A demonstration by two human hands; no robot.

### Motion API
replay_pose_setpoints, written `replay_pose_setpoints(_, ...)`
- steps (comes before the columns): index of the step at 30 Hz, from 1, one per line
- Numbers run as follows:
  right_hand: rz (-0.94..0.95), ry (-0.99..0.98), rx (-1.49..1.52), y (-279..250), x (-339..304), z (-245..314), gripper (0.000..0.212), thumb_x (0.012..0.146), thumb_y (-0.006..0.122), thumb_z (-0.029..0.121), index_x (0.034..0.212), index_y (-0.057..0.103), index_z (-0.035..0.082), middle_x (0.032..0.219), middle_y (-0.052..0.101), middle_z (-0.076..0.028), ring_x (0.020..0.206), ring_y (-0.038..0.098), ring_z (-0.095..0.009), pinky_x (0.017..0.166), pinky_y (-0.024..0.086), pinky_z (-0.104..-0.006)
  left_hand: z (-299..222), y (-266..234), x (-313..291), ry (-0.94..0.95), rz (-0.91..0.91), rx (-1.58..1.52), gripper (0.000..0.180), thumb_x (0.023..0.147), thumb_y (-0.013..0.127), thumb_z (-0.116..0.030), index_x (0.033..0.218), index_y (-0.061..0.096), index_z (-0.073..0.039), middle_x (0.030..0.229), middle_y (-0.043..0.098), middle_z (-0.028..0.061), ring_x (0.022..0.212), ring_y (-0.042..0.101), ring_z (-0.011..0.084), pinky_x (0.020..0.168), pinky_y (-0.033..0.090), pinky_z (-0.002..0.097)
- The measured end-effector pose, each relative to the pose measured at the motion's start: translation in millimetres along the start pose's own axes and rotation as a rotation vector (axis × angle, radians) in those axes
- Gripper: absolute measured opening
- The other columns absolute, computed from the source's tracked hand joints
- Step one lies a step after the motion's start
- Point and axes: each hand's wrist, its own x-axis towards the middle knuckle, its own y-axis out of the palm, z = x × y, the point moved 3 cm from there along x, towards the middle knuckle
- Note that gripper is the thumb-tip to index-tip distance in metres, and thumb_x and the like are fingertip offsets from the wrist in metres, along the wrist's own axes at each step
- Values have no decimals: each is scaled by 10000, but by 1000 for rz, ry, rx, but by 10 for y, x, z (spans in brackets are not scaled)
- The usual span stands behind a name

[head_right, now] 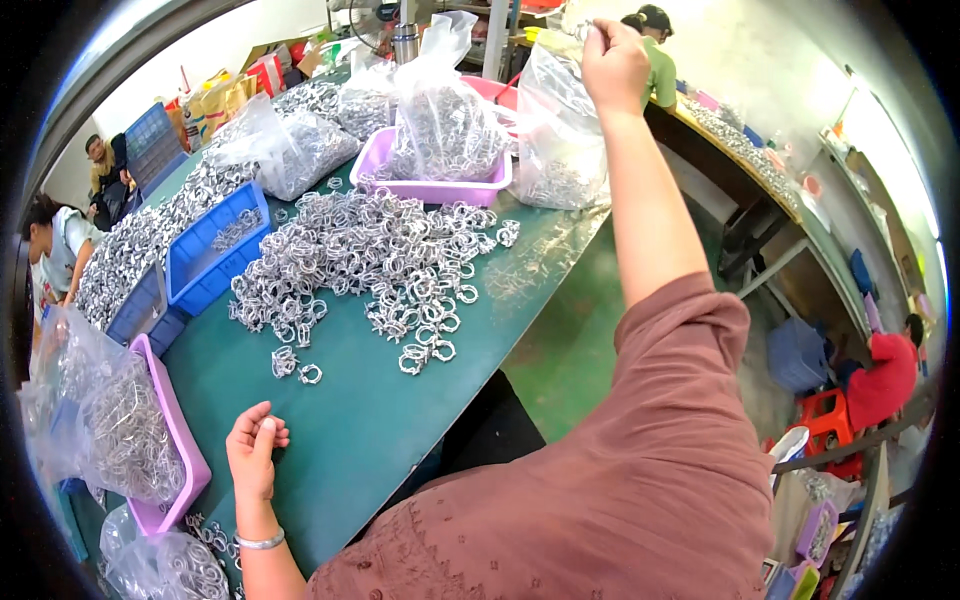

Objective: The person assembles metal clips by hand at a workbench, walks over and turns on a standing fan, and returns to the workbench to assemble more metal clips by hand.

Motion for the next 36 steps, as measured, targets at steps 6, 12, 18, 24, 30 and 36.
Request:
replay_pose_setpoints(6,435,70,-31,233,-246,48,351,747,599,304,993,621,55,842,640,-128,771,613,-228,740,464,-318,77,-53,38,32,44,14,263,831,533,-38,1076,498,49,808,566,60,669,525,104,616,445,218)
replay_pose_setpoints(12,930,-40,542,459,-1417,1711,208,768,613,119,955,600,29,821,616,-68,775,580,-144,689,454,-263,122,-131,52,21,-7,114,259,837,534,-79,1070,520,34,820,585,57,690,540,103,630,454,219)
replay_pose_setpoints(18,1557,-333,623,371,-2611,2929,379,698,659,317,935,592,29,913,565,-125,894,543,-301,776,442,-372,110,-148,57,24,-34,146,247,817,569,-69,1044,550,25,809,565,11,709,518,61,641,442,188)
replay_pose_setpoints(24,1598,-407,558,399,-2815,3223,307,675,671,255,864,579,32,894,558,-129,888,549,-293,756,460,-371,125,-191,57,68,-42,232,253,819,571,-100,1045,554,13,803,572,11,702,523,64,637,444,198)
replay_pose_setpoints(30,1561,-126,1058,333,-2685,3428,258,675,646,130,905,557,51,841,565,-118,800,558,-281,688,454,-356,45,-131,45,36,-14,142,257,845,541,-144,1050,550,11,806,584,23,689,534,81,623,450,217)
replay_pose_setpoints(36,1359,-69,1225,200,-2676,3571,321,693,644,74,989,533,17,802,570,-98,737,564,-219,663,458,-318,64,-137,46,-28,53,-109,245,878,501,-193,1029,554,-7,811,592,32,705,549,101,626,455,227)
